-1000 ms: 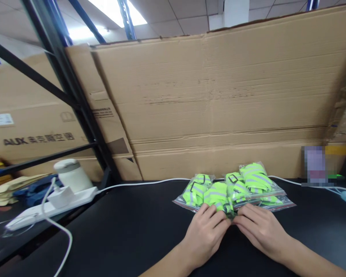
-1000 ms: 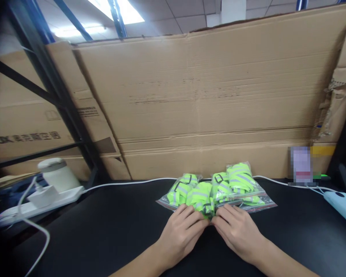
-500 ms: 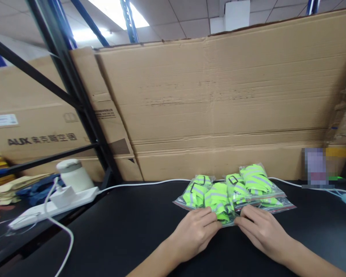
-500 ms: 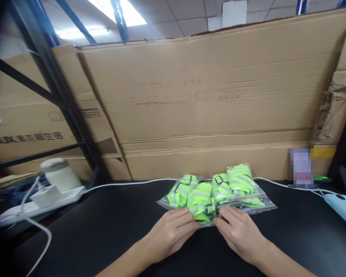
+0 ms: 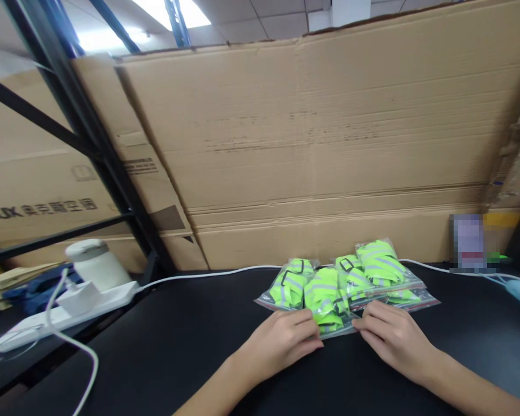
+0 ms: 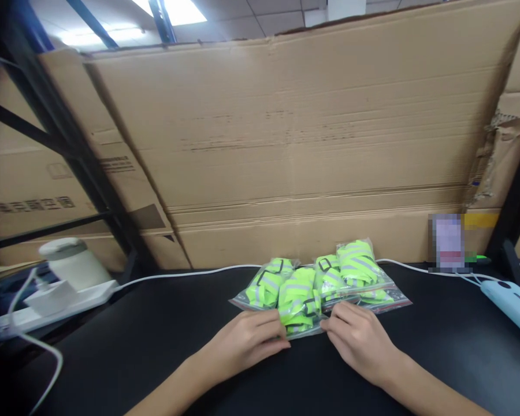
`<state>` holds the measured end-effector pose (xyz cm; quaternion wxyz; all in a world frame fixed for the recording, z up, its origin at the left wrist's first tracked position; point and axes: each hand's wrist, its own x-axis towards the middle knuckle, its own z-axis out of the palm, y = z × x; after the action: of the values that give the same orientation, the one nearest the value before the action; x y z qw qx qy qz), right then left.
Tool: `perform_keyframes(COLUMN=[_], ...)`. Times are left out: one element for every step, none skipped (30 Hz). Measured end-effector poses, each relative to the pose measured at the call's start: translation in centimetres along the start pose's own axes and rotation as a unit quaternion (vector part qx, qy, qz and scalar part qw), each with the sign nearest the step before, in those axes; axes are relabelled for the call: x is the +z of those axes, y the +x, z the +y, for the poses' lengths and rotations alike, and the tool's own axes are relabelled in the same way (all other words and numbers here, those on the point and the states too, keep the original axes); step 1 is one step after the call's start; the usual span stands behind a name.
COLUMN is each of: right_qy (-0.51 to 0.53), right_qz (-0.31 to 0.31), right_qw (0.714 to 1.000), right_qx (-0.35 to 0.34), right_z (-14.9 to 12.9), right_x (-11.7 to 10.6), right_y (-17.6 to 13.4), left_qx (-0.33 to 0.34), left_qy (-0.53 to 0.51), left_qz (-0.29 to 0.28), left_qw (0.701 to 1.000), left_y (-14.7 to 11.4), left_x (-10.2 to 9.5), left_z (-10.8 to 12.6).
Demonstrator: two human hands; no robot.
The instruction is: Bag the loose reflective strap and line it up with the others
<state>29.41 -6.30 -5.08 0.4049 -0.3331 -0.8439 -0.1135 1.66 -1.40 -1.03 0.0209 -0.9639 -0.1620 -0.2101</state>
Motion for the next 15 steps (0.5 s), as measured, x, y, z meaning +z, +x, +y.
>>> perform_keyframes(right_qy=[0.010,0.022,0.036,0.049,0.061,0.070,0.078,0.087,0.095,0.105,0.114,0.124,0.132,0.140,0.147], right_qz=[-0.001,-0.003,-0.005,-0.006,-0.008,-0.009,-0.009,-0.010,-0.013,-0.016,-0.019,-0.022,-0.025,-0.029,-0.032], right_qw=[1.000,1.000,0.999,0.998,0.997,0.995,0.994,0.993,0.992,0.990,0.988,0.986,0.983,0.981,0.979], right_qx=[0.010,0.021,0.032,0.044,0.054,0.063,0.072,0.080,0.087,0.095,0.104,0.113,0.121,0.128,0.134], right_z=[0.0,0.1,0.1,0.1,0.0,0.0,-0.1,-0.1,-0.1,-0.1,0.0,0.0,0.1,0.2,0.2], right_x=[0.0,0.0,0.1,0.1,0.1,0.1,0.1,0.1,0.2,0.2,0.3,0.3,0.4,0.4,0.4], right_y=[0.0,0.0,0.0,0.0,0.0,0.0,0.0,0.0,0.0,0.0,0.0,-0.1,-0.1,-0.1,-0.1], left_qx=[-0.009,-0.016,-0.022,-0.026,-0.029,-0.033,-0.036,-0.040,-0.045,-0.051,-0.059,-0.068,-0.079,-0.090,-0.101], left_qy=[-0.007,-0.012,-0.014,-0.014,-0.014,-0.015,-0.020,-0.031,-0.044,-0.058,-0.071,-0.080,-0.088,-0.098,-0.108], left_qz=[-0.008,-0.015,-0.019,-0.021,-0.019,-0.017,-0.013,-0.010,-0.006,-0.001,0.004,0.009,0.013,0.017,0.018], left_qw=[1.000,1.000,0.999,0.999,0.999,0.999,0.999,0.999,0.998,0.997,0.996,0.994,0.993,0.991,0.989], left_y=[0.0,-0.1,-0.1,-0.1,-0.1,-0.1,-0.1,-0.1,-0.1,-0.1,-0.1,-0.1,-0.1,0.0,0.0], left_x=[-0.3,-0.5,-0.6,-0.7,-0.7,-0.6,-0.4,-0.2,0.0,0.2,0.4,0.6,0.8,0.9,1.0], left_z=[0.0,0.0,0.1,0.1,0.1,0.1,0.1,0.1,0.1,0.0,0.0,0.0,0.0,0.0,0.1])
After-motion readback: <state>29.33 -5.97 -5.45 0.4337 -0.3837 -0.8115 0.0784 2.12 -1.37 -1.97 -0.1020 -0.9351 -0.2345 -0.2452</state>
